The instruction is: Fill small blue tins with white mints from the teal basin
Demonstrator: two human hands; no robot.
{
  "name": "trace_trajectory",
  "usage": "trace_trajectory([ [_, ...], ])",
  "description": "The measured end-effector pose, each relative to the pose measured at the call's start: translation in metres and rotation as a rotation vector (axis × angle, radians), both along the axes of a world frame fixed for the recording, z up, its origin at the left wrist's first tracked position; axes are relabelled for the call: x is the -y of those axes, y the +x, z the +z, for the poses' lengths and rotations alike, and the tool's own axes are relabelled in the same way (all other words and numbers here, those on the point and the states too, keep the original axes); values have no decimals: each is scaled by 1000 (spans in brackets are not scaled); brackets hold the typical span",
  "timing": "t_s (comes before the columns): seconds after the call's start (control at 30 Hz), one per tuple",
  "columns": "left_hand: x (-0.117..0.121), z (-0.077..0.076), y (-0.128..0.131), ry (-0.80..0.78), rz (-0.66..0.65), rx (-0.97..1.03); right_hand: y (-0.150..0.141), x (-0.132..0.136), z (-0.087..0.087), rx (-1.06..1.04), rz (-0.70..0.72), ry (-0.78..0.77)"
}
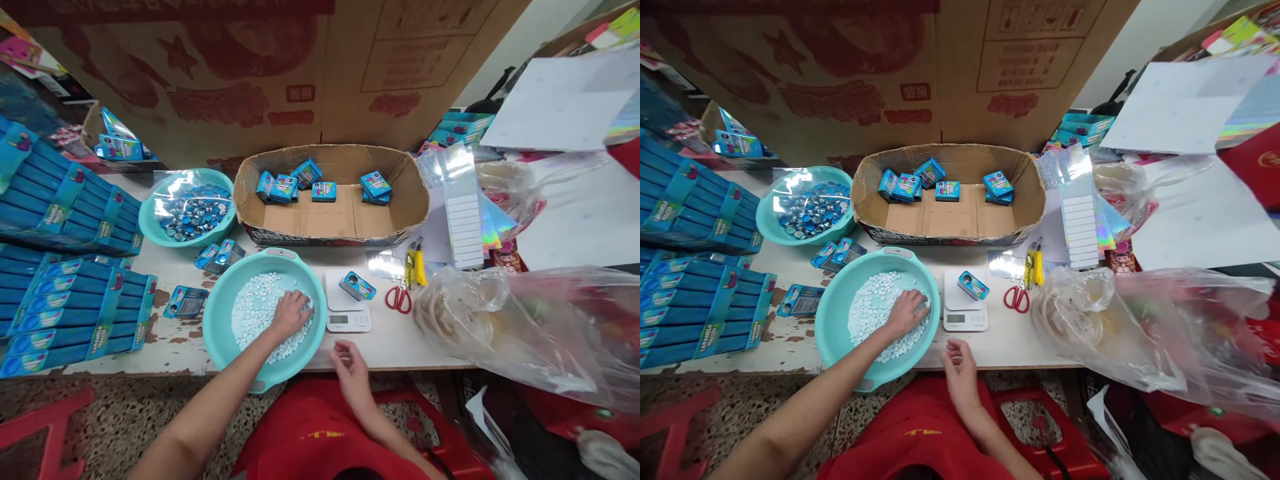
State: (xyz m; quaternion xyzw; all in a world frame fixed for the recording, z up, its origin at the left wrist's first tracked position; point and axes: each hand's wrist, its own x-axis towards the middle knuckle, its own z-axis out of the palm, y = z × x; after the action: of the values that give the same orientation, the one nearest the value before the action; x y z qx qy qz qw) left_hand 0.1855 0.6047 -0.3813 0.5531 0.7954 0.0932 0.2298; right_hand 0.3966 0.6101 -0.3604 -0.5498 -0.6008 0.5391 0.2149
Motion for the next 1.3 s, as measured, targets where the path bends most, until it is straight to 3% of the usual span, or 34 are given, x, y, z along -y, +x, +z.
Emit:
trace_trajectory([
  [0.1, 37, 7, 10, -33, -172, 44, -15, 14, -9, -166, 155, -287],
  [0.23, 76, 20, 8, -81, -169, 111, -30, 11, -11, -283, 246, -477],
  [0.37, 84, 29, 8, -216, -122, 136, -37, 13, -11, -283, 234, -506],
  [0.47, 80, 27, 9, -305, -67, 205, -40, 16, -13, -299, 224, -511],
  [0.57, 76, 19, 7, -258, 29, 357, -40, 14, -14, -361, 221, -472],
  [0.67, 75, 18, 2, -147, 276, 734, -34, 10, -14, -313, 250, -395],
  [0.8, 77, 38, -14, -22, 664, 1312, -14, 1, -14, -176, 224, -305],
  [0.93, 71, 48, -30, 197, 776, 1685, 12, -21, -14, -103, 137, -245],
  [1.07, 51, 31, -28, 192, 1058, 1779, 18, -63, -7, -14, -83, -49],
  [1.13, 43, 25, -23, 227, 1115, 1812, 9, -89, -1, 15, -142, 123],
  [1.2, 37, 24, -19, 304, 1121, 1873, -6, -112, 4, 15, -90, 261],
  [1.3, 31, 27, -17, 291, 1226, 1899, -24, -136, 15, -5, 3, 311],
])
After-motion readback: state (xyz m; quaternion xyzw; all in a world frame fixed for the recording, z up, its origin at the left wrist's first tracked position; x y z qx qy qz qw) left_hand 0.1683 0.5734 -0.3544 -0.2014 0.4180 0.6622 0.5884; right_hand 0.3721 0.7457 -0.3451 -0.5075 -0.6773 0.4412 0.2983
